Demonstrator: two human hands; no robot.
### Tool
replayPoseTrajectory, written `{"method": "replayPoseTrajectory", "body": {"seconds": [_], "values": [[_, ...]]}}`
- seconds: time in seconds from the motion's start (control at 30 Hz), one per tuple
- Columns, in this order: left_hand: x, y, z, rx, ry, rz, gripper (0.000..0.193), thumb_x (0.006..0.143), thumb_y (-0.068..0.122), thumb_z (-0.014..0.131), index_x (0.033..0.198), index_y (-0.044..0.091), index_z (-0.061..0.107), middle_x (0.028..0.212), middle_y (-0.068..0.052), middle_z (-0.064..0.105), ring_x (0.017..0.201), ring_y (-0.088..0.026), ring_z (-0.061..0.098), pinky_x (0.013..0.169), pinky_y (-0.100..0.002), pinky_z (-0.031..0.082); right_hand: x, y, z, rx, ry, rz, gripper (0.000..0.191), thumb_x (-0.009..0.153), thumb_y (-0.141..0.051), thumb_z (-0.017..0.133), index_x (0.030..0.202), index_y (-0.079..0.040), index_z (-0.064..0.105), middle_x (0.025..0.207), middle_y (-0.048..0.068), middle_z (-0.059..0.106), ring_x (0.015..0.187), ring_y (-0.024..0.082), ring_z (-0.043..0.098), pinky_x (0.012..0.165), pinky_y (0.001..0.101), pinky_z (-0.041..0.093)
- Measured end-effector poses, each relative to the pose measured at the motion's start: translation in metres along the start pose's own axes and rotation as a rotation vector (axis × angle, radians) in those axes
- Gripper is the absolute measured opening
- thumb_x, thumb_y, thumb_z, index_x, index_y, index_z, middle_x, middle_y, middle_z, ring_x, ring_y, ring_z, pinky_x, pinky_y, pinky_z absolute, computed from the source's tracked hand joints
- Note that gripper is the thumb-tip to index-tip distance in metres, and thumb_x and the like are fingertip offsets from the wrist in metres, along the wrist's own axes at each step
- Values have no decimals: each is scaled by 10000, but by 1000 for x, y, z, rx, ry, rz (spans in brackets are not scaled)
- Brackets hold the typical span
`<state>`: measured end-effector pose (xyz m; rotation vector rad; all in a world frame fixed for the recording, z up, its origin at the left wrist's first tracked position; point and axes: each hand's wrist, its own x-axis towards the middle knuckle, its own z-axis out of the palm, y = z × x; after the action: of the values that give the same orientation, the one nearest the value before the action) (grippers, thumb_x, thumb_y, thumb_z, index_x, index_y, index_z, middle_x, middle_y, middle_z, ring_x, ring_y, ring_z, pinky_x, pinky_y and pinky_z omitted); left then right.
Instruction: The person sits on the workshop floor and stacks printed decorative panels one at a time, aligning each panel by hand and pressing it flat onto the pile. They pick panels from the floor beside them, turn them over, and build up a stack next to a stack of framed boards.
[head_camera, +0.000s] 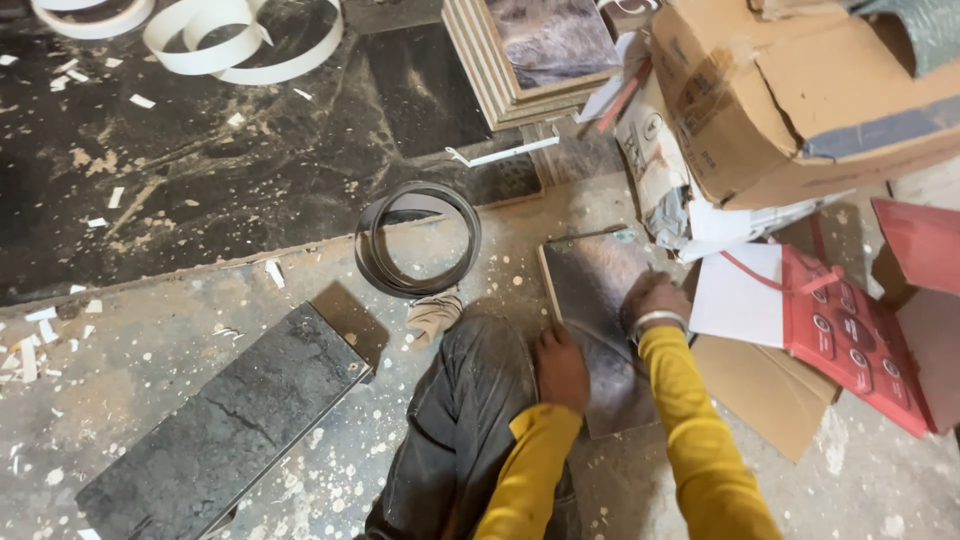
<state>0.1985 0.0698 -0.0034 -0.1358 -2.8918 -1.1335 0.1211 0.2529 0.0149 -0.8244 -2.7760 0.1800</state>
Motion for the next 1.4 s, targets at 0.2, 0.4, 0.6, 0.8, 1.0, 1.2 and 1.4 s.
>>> {"method": "replayPoseTrajectory", "body": {"seconds": [0.2,0.4,0.6,0.8,1.0,1.2,1.4], "values": [[-7,-16,-53,-182,-23,253,543,920,186,655,1401,-12,498,1224,-245,576,1127,-445,562,948,-487,496,61,-57,14,842,148,-276,203,1021,-190,603,1098,-44,722,990,104,717,918,282,662,800,409,532],[25,-20,-77,-304,-182,351,267,974,205,626,1201,65,647,1039,-184,639,944,-415,635,743,-537,530,192,-197,-1,1571,-614,290,311,938,-465,672,811,-188,608,649,-19,537,488,116,516,398,269,358],[57,-21,-82,-305,-167,409,235,963,223,634,1107,39,658,958,-171,633,873,-390,644,699,-534,520,267,-309,-9,1444,-431,557,466,875,-492,795,930,-41,690,733,63,659,543,207,588,506,385,493],[54,-33,-83,-343,-246,371,187,988,238,605,1026,57,634,930,-157,615,839,-372,642,708,-514,525,247,-302,7,1573,-490,434,428,930,-452,763,963,-32,692,766,95,682,579,225,610,539,373,510],[17,-31,-88,-242,-181,384,174,955,248,627,953,74,627,907,-146,630,839,-390,644,688,-541,504,143,-247,5,1787,-579,348,247,929,-390,752,960,-169,644,714,10,672,583,125,628,434,271,410],[-19,-35,-97,-179,-216,395,183,913,234,653,980,64,643,990,-171,628,880,-402,639,708,-528,518,60,-196,-14,1780,-705,379,295,845,-491,734,870,-213,638,613,-11,568,474,142,522,375,280,382],[-66,-48,-105,-560,288,412,268,943,86,621,1207,107,659,1123,-146,668,1026,-357,686,860,-418,590,-38,-104,-41,1801,-600,-47,179,1073,-317,631,1040,-145,594,790,-45,568,618,80,477,505,233,354]]}}
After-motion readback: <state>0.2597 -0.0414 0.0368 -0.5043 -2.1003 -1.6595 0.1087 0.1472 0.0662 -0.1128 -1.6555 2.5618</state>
